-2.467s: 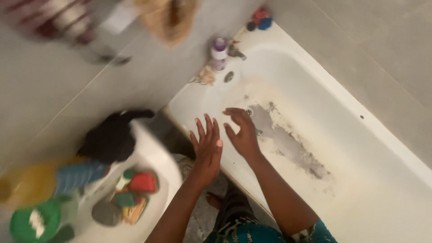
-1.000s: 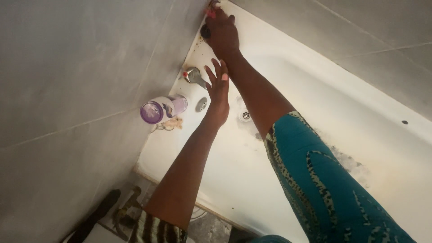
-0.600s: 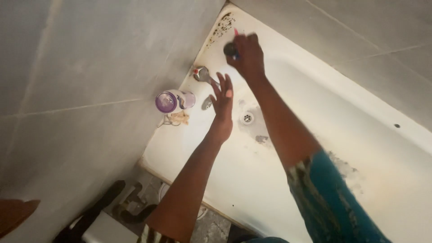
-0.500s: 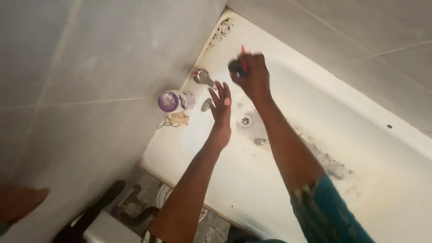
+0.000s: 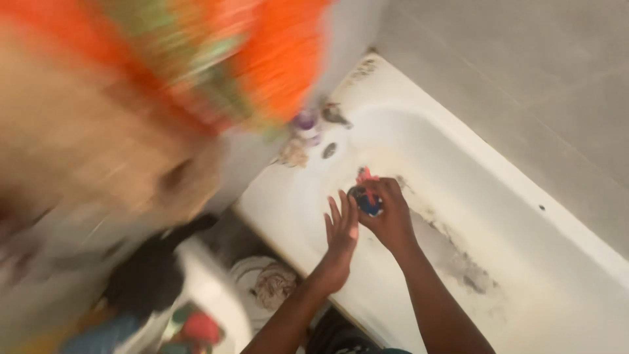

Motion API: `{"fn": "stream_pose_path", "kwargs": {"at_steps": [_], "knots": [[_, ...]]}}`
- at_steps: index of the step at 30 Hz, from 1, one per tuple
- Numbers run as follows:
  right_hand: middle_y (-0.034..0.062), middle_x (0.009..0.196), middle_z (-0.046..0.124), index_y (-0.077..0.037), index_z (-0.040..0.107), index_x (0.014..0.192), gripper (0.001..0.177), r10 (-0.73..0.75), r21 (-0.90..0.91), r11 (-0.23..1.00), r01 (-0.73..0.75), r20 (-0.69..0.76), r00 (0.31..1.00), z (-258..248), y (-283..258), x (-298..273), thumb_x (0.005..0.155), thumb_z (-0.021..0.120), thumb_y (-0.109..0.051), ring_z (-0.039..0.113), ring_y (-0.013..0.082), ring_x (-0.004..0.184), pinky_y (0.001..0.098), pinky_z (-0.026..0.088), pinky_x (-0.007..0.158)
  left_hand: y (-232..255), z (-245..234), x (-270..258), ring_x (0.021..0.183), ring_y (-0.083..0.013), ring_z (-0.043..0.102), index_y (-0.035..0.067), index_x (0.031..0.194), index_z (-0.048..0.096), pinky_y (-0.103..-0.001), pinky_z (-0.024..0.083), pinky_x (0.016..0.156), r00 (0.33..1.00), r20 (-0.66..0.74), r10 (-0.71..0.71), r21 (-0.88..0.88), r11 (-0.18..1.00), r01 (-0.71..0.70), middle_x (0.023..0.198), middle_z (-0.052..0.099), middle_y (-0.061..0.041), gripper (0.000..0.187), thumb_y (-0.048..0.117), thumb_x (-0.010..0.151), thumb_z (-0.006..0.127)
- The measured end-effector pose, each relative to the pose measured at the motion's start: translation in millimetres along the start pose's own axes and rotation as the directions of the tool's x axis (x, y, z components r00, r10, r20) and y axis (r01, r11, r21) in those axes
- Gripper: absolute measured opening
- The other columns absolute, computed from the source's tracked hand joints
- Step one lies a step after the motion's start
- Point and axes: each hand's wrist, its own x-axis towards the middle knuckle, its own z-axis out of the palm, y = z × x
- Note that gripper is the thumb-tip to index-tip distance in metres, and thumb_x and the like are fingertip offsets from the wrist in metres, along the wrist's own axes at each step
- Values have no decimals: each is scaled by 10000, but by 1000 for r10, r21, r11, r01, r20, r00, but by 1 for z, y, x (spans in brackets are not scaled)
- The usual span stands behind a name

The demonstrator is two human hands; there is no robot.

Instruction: Organizing various cleaning supplies, soaps, and sponges around the bathtub and sink area in a bathroom.

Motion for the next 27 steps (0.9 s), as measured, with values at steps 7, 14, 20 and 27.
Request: {"fn": "stream_pose_path", "kwargs": {"at_steps": [7,14,20,27], "knots": [[105,1179,605,-121,695,1188,519,-132,73,990,117,250,959,36,-110,-63,699,868,-118,677,248,1041,335,601,773,17,-245,-206,1597,-427,-236,-8,1653,-31,-588,-163,1237,968,-148,201,-627,739,-249,1745,-165,-228,782,519,1092,108],[110,1222,615,-87,682,1201,515,-354,233,933,274,456,817,112,-205,-144,715,852,-111,679,266,1066,340,607,817,-59,-254,-352,1610,-408,-213,52,1672,13,-565,-165,1253,946,-323,-2,-571,798,-193,1759,-130,-199,793,571,1075,63],[126,1186,634,-110,671,1180,531,-438,235,896,378,612,659,198,-234,-220,702,893,-172,660,322,1097,399,571,872,-151,-197,-431,1597,-393,-200,77,1681,57,-572,-149,1237,877,-407,-256,-474,880,37,1749,-138,-193,761,537,1078,3],[155,1166,596,-127,660,1176,529,-305,98,920,380,787,536,263,-234,-288,698,868,-218,655,361,1031,447,554,856,-192,-169,-492,1575,-381,-237,72,1655,86,-559,-178,1210,835,-317,-450,-608,772,185,1738,-145,-145,736,518,1070,94]]}}
